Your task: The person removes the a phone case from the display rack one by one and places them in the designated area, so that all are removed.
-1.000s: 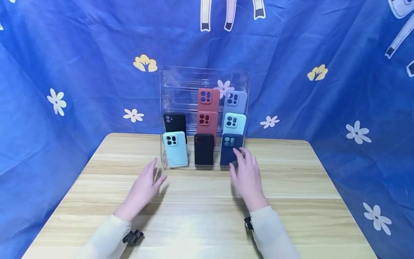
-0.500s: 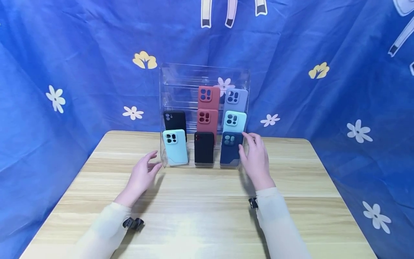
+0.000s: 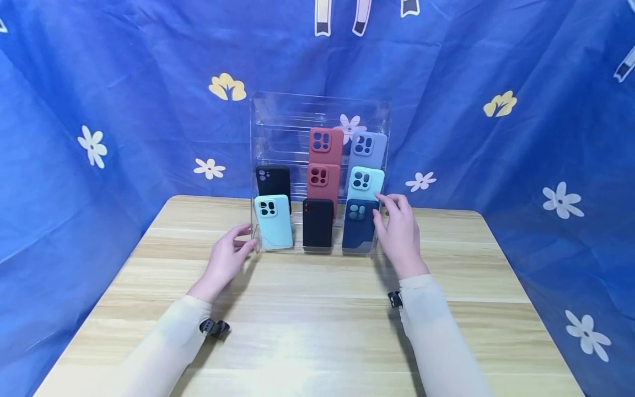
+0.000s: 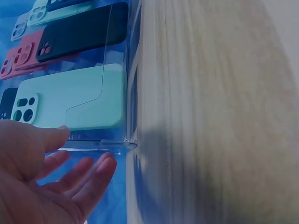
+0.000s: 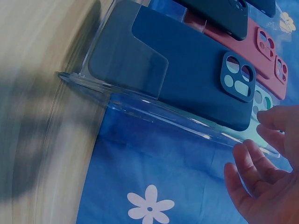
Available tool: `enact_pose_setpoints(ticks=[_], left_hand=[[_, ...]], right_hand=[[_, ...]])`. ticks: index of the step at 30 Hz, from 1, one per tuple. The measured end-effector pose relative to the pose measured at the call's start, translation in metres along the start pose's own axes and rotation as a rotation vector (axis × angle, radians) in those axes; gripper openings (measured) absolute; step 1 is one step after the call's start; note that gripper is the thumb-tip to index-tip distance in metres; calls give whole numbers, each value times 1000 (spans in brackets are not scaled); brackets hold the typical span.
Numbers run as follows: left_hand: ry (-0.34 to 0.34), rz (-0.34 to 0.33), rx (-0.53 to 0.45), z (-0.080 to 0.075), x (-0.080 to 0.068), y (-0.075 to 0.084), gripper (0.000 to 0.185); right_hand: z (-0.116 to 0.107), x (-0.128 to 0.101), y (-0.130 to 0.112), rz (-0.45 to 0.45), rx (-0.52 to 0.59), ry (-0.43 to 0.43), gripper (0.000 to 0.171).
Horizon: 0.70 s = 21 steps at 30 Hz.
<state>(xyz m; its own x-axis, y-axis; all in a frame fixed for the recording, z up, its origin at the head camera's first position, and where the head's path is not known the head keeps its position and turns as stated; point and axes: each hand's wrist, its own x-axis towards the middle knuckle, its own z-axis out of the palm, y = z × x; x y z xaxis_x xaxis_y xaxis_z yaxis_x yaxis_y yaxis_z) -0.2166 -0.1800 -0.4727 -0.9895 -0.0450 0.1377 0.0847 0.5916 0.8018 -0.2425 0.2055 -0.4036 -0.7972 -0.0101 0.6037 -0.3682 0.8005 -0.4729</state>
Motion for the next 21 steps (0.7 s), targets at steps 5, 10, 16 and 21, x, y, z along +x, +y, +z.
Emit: enact_pose_setpoints(ticks=[5, 10, 16, 21], left_hand=[[11, -6, -29, 3, 4, 1, 45], [20, -15, -36, 3, 5, 0, 41], [18, -33, -32, 2, 5, 0, 40], [18, -34, -22, 2, 8, 1, 38]], right_hand=[[1, 1, 0, 9, 2, -23, 31], [5, 1, 3, 9, 10, -42, 29], [8, 1, 6, 22, 39, -61, 29], [6, 3, 9, 41, 51, -55, 30]])
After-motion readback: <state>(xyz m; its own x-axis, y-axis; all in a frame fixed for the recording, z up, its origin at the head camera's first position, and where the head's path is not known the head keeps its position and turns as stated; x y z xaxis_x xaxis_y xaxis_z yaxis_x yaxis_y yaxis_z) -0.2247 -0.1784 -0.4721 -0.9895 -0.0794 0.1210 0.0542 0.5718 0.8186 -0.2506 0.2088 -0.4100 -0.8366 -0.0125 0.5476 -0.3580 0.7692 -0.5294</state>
